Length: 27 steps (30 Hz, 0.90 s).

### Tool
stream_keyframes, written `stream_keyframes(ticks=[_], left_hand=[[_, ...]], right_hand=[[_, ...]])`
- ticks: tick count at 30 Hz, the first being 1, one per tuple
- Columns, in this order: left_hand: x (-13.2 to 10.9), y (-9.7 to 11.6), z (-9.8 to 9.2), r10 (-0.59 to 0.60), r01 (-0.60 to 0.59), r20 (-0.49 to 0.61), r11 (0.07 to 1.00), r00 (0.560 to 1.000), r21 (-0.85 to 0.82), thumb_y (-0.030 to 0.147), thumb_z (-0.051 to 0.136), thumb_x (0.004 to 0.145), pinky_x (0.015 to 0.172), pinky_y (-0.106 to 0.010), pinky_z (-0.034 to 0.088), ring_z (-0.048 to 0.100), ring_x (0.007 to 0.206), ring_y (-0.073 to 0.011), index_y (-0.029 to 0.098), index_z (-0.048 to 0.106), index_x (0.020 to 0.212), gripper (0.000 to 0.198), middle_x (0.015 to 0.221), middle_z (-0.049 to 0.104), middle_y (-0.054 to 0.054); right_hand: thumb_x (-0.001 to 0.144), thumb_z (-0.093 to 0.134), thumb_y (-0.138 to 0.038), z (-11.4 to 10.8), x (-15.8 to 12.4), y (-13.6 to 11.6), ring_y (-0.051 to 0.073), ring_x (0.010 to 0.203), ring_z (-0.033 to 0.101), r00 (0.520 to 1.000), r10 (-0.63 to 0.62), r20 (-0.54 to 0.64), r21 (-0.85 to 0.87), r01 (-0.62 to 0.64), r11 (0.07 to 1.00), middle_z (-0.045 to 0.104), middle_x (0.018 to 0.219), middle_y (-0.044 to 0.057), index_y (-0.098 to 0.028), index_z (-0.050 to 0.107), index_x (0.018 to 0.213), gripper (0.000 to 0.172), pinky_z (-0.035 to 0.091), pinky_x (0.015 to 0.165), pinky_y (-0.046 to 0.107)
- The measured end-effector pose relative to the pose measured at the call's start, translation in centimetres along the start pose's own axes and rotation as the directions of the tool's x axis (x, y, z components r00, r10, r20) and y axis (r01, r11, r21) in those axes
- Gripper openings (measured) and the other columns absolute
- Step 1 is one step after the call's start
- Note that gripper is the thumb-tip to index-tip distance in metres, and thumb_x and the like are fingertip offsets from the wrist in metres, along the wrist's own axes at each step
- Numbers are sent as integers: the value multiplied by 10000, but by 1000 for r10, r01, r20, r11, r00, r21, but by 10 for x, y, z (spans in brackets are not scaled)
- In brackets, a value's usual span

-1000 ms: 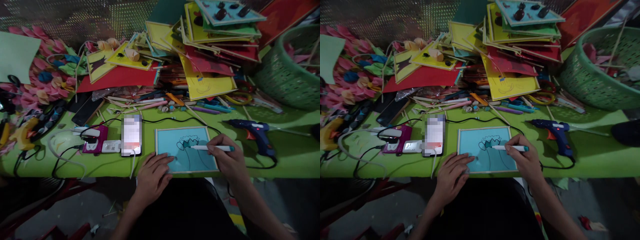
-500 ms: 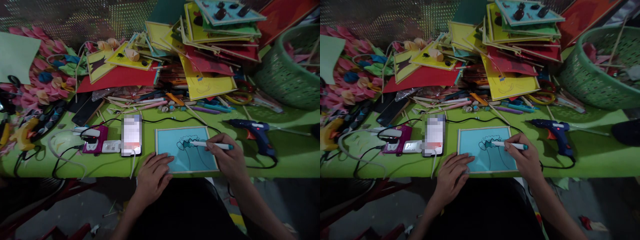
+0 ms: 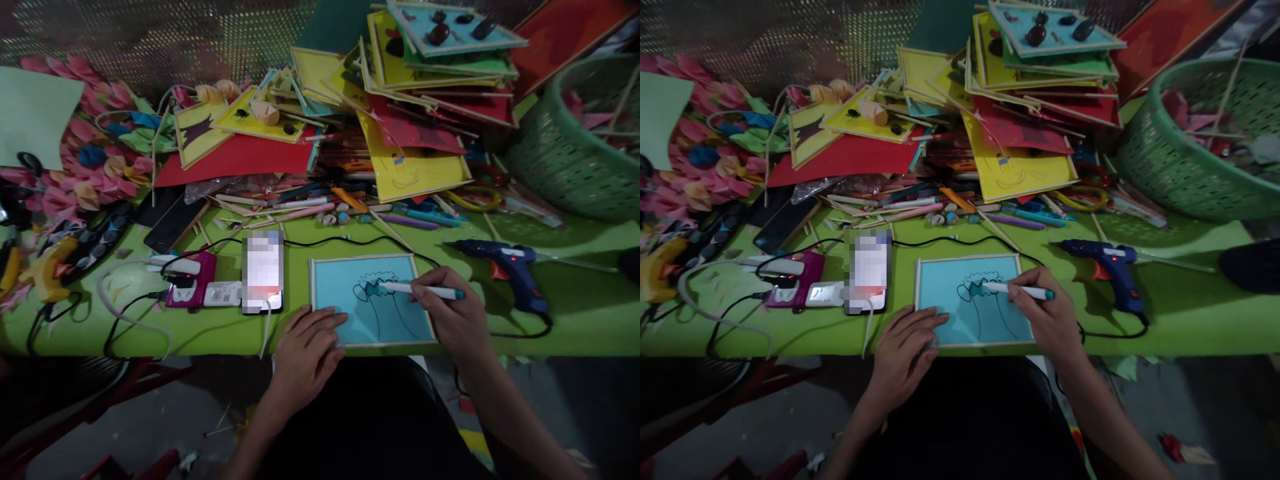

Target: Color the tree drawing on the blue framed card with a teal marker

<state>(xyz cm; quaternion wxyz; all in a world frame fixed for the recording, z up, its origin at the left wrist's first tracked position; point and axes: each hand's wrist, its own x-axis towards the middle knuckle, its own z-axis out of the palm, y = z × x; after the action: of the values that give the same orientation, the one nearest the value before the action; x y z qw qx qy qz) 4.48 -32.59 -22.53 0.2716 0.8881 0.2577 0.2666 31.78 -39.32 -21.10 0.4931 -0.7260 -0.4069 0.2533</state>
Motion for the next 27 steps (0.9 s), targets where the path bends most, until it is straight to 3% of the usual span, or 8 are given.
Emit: stream_keyframes(ticks=[16, 27], left_hand=[[0, 0, 1, 1, -1, -9, 1000, 1000, -14, 334, 476, 1064, 1148, -462, 423, 678, 1261, -207, 241, 648, 1015, 202, 1276, 776, -20], [-1, -1, 1, -5, 5, 3, 1000, 1000, -12, 305, 487, 1056, 1161, -433, 392, 671, 1267, -200, 239, 630, 999, 167, 1288, 770, -18]], right_hand=[[877, 701, -271, -2, -1, -2, 172, 599, 511, 1000, 6, 19, 62, -7, 998, 587, 645, -11, -248, 657, 739, 146, 387, 560, 308], [898, 704, -283, -3, -2, 6, 177, 632, 531, 1000, 2, 27, 91, -4, 996, 602, 668, -9, -244, 668, 785, 124, 382, 590, 312]])
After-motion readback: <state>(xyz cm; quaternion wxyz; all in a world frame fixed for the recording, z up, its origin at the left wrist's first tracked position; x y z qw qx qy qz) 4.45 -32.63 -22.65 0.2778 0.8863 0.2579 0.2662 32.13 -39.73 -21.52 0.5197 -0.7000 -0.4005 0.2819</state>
